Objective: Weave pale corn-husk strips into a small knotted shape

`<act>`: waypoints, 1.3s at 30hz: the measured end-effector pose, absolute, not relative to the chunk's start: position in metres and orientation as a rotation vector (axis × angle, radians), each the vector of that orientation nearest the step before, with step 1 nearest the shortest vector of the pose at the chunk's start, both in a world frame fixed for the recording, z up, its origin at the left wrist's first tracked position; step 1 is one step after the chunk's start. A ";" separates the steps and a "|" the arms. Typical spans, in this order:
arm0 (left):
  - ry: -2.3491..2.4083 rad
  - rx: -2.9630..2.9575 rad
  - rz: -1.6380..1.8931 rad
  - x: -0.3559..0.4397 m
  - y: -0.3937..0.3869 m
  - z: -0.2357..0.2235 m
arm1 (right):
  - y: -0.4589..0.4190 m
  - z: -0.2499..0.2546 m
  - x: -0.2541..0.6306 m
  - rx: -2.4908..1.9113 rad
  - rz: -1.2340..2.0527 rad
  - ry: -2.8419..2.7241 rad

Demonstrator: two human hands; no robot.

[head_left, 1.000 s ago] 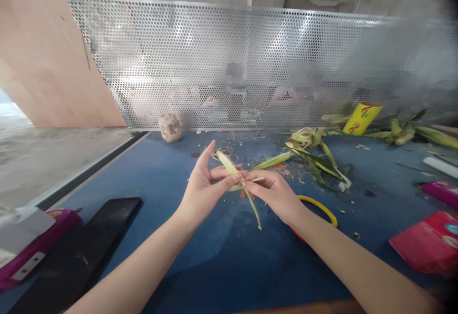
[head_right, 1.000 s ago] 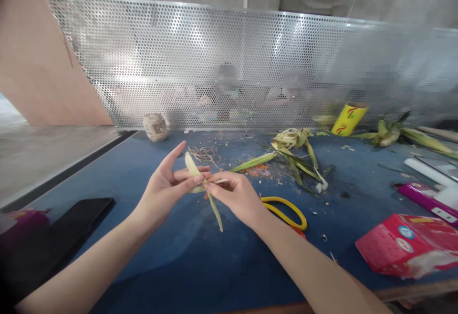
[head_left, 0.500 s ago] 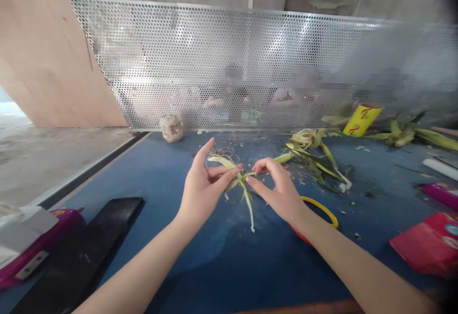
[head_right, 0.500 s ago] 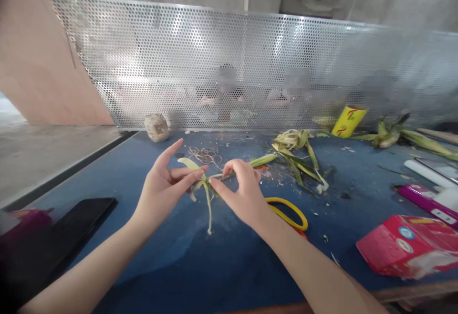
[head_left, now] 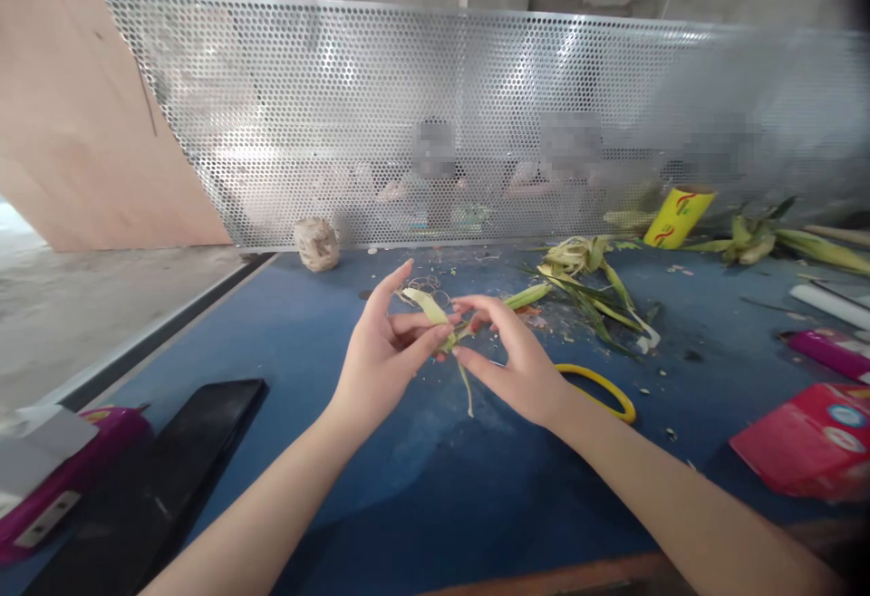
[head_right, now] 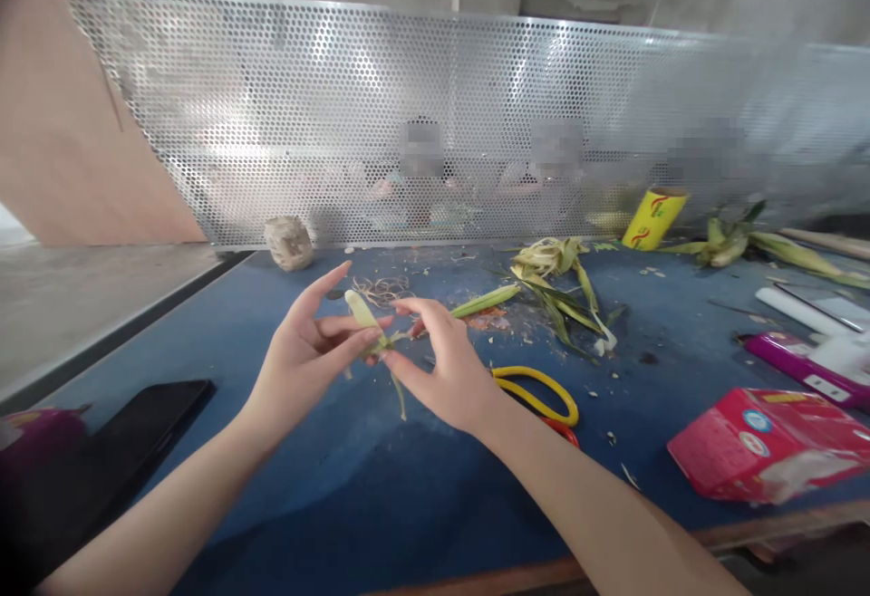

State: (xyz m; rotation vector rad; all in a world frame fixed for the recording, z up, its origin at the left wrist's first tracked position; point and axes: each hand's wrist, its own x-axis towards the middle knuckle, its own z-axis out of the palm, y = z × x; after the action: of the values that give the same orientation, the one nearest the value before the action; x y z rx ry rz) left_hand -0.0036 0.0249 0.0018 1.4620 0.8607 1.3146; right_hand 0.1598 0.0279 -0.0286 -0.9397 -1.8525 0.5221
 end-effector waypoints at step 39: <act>0.677 1.141 1.040 -0.007 0.030 -0.001 | 0.034 -0.021 0.164 -0.578 1.389 -1.573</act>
State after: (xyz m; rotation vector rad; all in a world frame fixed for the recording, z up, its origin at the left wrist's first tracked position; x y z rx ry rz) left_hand -0.0066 0.0297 -0.0010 1.1415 0.6771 1.0399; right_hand 0.1635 0.0343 -0.0210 -0.5776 -1.5732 1.3894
